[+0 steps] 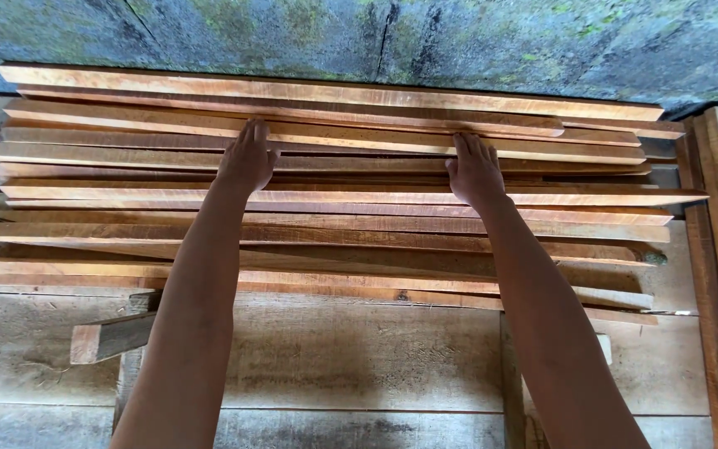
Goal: The recorder organizes and inspects thin wood strips on a workbench in a woodworking shop.
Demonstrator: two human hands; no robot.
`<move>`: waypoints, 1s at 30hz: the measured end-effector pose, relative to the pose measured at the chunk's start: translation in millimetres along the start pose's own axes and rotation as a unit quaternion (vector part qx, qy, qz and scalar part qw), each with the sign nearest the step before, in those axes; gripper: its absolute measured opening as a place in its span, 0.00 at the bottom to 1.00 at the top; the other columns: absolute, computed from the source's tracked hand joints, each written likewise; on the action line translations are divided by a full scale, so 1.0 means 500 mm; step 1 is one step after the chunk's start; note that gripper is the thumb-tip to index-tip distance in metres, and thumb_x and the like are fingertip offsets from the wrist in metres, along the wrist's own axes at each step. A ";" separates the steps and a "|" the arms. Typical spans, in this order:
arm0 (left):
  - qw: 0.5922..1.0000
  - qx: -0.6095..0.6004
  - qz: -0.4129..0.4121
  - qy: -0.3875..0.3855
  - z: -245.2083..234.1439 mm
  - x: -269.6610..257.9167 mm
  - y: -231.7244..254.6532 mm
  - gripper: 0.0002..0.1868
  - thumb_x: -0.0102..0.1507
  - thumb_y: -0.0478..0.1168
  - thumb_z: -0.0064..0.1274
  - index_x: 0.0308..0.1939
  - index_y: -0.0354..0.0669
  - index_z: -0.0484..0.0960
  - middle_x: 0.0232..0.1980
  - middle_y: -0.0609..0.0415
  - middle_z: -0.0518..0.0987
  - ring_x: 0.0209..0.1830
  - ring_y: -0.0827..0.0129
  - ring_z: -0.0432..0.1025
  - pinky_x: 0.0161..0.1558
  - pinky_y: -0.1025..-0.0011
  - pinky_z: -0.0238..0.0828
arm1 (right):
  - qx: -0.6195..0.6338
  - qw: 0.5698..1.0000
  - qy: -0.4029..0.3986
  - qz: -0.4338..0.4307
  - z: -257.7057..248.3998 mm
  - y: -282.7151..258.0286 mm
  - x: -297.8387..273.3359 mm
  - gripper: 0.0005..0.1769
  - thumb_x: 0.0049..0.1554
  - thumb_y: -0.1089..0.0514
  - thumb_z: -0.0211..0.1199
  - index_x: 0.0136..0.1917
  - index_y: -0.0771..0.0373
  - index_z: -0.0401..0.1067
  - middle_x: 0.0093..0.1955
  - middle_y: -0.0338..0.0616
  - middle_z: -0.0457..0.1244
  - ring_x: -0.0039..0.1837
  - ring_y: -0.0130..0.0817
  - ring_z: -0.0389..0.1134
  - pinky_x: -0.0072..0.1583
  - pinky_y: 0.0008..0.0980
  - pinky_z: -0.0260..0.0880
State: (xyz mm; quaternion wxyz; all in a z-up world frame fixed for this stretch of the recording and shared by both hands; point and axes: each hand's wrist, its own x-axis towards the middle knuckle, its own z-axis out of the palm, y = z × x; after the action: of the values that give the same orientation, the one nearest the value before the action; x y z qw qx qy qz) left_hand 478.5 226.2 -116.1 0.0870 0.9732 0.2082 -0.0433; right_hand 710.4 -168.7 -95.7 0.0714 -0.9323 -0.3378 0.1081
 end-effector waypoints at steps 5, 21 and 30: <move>0.994 0.067 -0.015 0.089 0.021 0.027 0.012 0.25 0.68 0.50 0.55 0.66 0.52 0.66 0.64 0.55 0.64 0.68 0.58 0.62 0.57 0.53 0.71 | -0.056 0.992 0.113 -0.024 -0.005 -0.014 0.002 0.32 0.61 0.40 0.62 0.73 0.55 0.62 0.67 0.46 0.56 0.71 0.51 0.59 0.68 0.53 0.59; 0.895 0.282 0.071 0.339 0.051 -0.024 -0.038 0.10 0.60 0.43 0.59 0.39 0.52 0.73 0.44 0.56 0.69 0.50 0.63 0.66 0.46 0.59 0.63 | -0.224 0.947 0.225 -0.053 -0.022 -0.012 -0.065 0.27 0.46 0.45 0.78 0.56 0.49 0.71 0.50 0.35 0.63 0.59 0.40 0.65 0.58 0.45 0.64; 0.947 0.169 0.099 0.255 -0.131 -0.239 -0.017 0.33 0.52 0.56 0.66 0.54 0.52 0.69 0.42 0.60 0.76 0.48 0.66 0.75 0.49 0.62 0.72 | -0.089 0.929 0.306 -0.189 -0.142 -0.056 -0.228 0.10 0.56 0.56 0.60 0.53 0.52 0.69 0.43 0.44 0.64 0.50 0.46 0.70 0.53 0.44 0.69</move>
State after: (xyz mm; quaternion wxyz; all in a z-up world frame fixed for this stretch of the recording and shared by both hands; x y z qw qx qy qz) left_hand 369.4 198.3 -38.9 -0.1313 0.9680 0.1152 0.1804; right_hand 625.6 -225.2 -3.8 0.1067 -0.8415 -0.4777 -0.2287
